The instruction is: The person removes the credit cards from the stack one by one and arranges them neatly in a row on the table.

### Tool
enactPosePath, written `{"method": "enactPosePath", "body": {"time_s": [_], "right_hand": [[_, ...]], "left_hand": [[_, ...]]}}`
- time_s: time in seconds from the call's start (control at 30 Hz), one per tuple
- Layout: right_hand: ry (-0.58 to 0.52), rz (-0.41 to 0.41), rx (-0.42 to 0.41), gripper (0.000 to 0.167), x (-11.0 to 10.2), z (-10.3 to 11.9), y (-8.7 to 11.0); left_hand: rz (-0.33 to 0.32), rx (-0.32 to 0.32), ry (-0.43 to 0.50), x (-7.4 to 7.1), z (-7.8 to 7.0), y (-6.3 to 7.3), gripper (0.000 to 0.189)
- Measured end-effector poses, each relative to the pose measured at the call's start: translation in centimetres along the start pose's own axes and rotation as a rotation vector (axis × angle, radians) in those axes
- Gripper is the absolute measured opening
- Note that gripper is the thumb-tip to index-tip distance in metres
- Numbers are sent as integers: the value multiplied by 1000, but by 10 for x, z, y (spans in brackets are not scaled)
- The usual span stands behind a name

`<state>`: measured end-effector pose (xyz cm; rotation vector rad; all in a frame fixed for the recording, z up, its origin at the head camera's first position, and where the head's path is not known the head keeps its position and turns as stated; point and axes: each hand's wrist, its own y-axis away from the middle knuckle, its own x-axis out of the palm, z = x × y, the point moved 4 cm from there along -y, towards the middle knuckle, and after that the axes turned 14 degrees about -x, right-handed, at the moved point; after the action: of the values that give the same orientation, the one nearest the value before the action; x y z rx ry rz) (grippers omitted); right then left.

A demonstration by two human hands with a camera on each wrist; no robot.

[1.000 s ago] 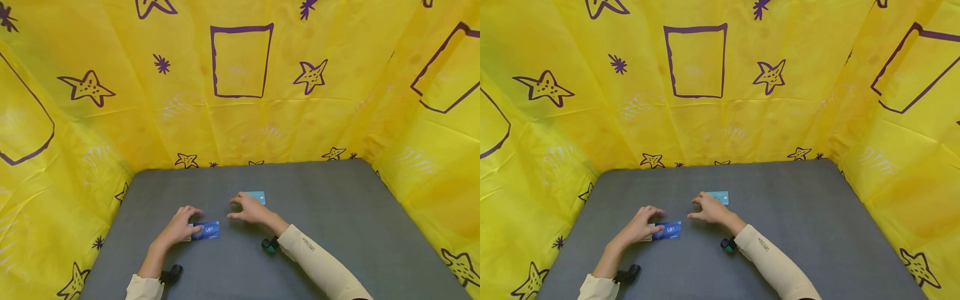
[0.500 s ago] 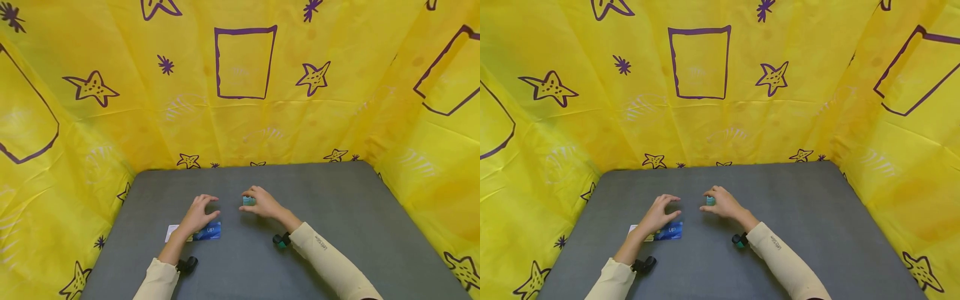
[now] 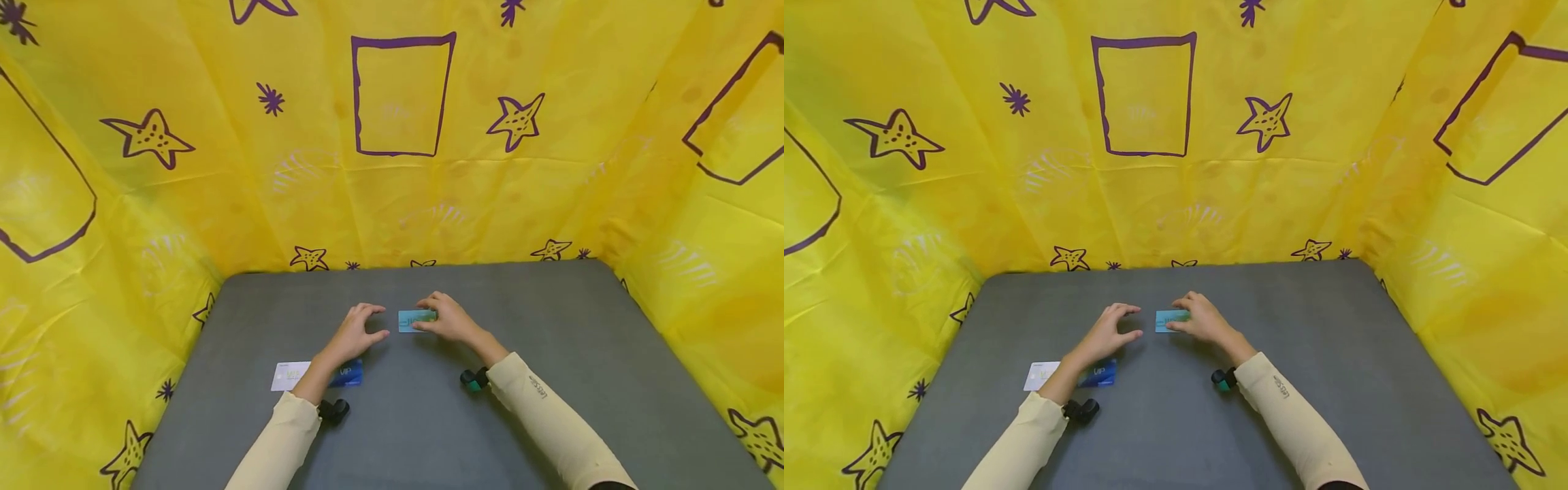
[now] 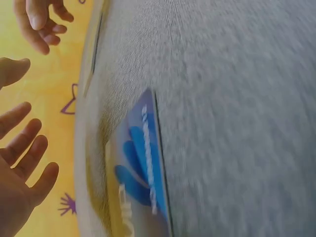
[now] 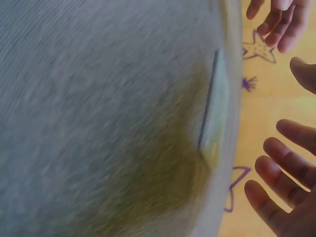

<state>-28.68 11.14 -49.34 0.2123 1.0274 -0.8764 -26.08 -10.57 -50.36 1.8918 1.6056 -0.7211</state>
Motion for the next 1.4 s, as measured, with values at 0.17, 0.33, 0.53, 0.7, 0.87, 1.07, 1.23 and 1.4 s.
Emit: {"method": "enactPosePath", "body": {"time_s": [0.17,0.33,0.53,0.7,0.87,1.07,1.23,1.4], "right_hand": [[43,16,36,56,1,-12,2],[68,44,82,56,0,-22,4],[73,78,108,55,-1,-29,3],[86,106,119,58,0,-32,2],[144,138,114,61,3,-33,-1],[191,184,120,57,7,-33,-2],[181,195,126,53,9,-32,-1],[179,203,123,53,8,-33,-2]], "left_hand": [[54,-42,-4,9,-4,-11,52],[92,-35,-27,18,-8,-21,53],[102,-36,-46,26,-10,-31,55],[122,-13,-112,33,-11,-39,59],[133,-4,-210,39,-11,-45,63],[130,8,-263,45,-12,-47,57],[130,6,-267,45,-12,-46,52],[137,5,-271,45,-13,-47,52]]}}
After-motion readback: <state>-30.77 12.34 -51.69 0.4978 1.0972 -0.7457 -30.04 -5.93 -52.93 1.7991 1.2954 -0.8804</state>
